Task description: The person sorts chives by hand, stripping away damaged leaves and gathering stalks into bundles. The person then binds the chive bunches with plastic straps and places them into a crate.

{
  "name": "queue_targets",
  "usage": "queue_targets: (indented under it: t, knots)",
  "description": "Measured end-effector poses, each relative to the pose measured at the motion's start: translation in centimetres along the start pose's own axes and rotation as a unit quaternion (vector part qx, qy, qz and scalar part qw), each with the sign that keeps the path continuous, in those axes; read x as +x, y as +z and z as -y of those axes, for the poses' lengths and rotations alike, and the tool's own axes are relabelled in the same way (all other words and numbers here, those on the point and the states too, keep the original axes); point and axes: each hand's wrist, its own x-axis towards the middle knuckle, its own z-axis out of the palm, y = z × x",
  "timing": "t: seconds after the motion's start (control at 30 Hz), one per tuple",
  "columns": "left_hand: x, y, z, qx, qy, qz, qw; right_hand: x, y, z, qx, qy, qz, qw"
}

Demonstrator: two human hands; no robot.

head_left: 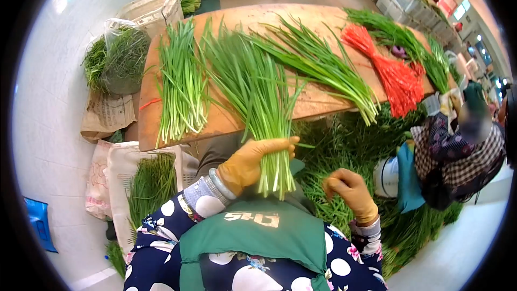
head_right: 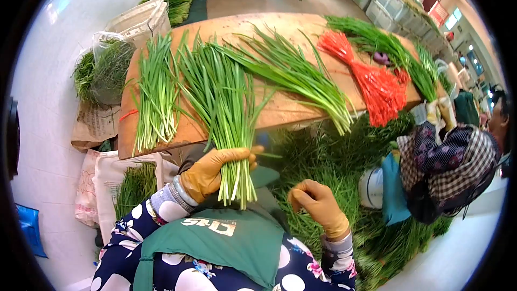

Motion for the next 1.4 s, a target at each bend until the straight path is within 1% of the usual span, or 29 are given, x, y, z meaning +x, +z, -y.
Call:
queue_targets:
  t: [0.03,0.07,0.1,0.13,0.17,0.2,0.23,0.3,0.37,0.4,0.47,0.5,0.53,0.6,0.63,0.7,0.73,0.83,0.93,1.0,1.03,1.07,1.1,1.13,1.17,1.2,1.27,1.33,1.4]
  knots:
    - [0.1,-0.3,0.1,0.006,-0.006,-0.004,1.0,0.3,-0.4,-2.6,-0.369,0.006,-0.051,0.928]
    - [0.2,-0.6,0.2,0.011,-0.012,-0.008,1.0,0.8,-0.9,-4.2,-0.684,0.009,-0.1,0.722]
    - [0.2,-0.7,0.2,0.011,-0.008,-0.013,1.0,1.4,-0.5,-2.1,-0.656,-0.021,-0.054,0.753]
    - [0.0,-0.7,0.3,0.009,0.01,-0.024,1.0,1.8,0.3,-1.6,-0.416,-0.082,-0.067,0.903]
    - [-0.3,-0.8,0.1,0.031,0.022,-0.023,0.999,2.5,1.0,-0.4,-0.267,-0.021,0.01,0.963]
    - [-0.8,-0.8,-0.1,0.055,0.034,-0.024,0.998,3.5,2.0,1.1,-0.108,0.044,0.086,0.989]
    - [-1.2,-1.0,-0.2,0.052,0.041,-0.023,0.998,4.8,3.1,2.3,-0.114,0.041,0.09,0.989]
    - [-2.1,-1.2,-0.9,0.105,0.075,0.034,0.991,7.5,5.9,4.5,-0.159,-0.01,0.201,0.966]
    - [-3.6,-0.7,-1.8,0.103,0.074,0.017,0.992,12.6,7.4,1.4,0.184,0.063,0.227,0.954]
    - [-4.3,-0.3,-2.1,0.102,0.062,-0.003,0.993,12.9,8.3,5.1,0.197,0.022,0.255,0.946]
    - [-5.9,0.5,-3.0,0.119,0.026,-0.013,0.992,15.1,5.2,8.4,-0.035,0.137,0.19,0.971]
    - [-6.2,0.4,-3.1,0.136,0.013,-0.011,0.991,18.7,3.4,7.0,0.071,0.285,0.292,0.91]
    - [-6.5,0.3,-3.3,0.156,0.0,-0.009,0.988,19.3,2.9,9.3,-0.069,0.178,0.248,0.95]
    - [-5.9,-1.1,-3.1,0.182,-0.045,-0.014,0.982,23.8,-0.7,10.6,-0.2,0.086,0.069,0.974]
    - [-5.7,-1.7,-3.1,0.206,-0.087,-0.022,0.974,25.9,-2.4,10.4,-0.114,0.089,0.038,0.989]
    - [-5.7,-1.9,-3.4,0.211,-0.111,-0.016,0.971,26.9,-4.4,11.8,0.001,0.105,0.042,0.994]
    - [-5.8,-2.0,-3.5,0.211,-0.136,-0.016,0.968,27.6,-5.5,12.0,-0.011,0.097,0.01,0.995]
    - [-6.3,-1.4,-5.0,0.184,-0.16,0.031,0.969,27.0,-8.6,13.3,0.001,0.043,0.024,0.999]
    - [-7.3,1.2,-7.6,0.192,-0.073,0.081,0.975,22.1,-8.8,14.9,0.104,-0.017,0.082,0.991]
    - [-7.6,3.1,-9.3,0.198,0.008,0.088,0.976,17.8,-8.9,14.2,0.149,-0.076,0.188,0.968]
    - [-7.4,3.6,-10.0,0.209,0.022,0.075,0.975,14.5,-8.2,13.9,-0.017,-0.127,0.112,0.985]
    - [-7.2,3.9,-10.5,0.22,0.035,0.061,0.973,10.8,-6.9,14.0,-0.029,-0.095,0.144,0.985]
    - [-6.8,3.9,-10.6,0.212,0.05,0.055,0.974,7.7,-4.5,14.4,-0.124,-0.101,0.139,0.977]
    - [-6.1,3.5,-10.3,0.211,0.052,0.053,0.975,6.3,-2.7,13.7,-0.099,0.012,0.161,0.982]
    - [-5.0,3.0,-9.6,0.22,0.068,0.055,0.972,6.7,-1.4,12.2,-0.106,0.074,0.244,0.961]
    - [-4.1,2.9,-8.9,0.23,0.08,0.062,0.968,6.7,0.5,10.3,-0.091,0.094,0.257,0.958]
    - [-3.4,2.9,-7.7,0.249,0.071,0.041,0.965,7.8,2.7,5.7,-0.069,0.055,0.226,0.97]
    - [-2.8,2.2,-6.7,0.089,0.008,-0.011,0.996,7.7,2.9,5.8,-0.082,0.042,0.152,0.984]
    - [-1.7,0.6,-4.9,-0.041,-0.018,0.014,0.999,7.1,1.1,6.3,-0.149,-0.02,0.021,0.988]
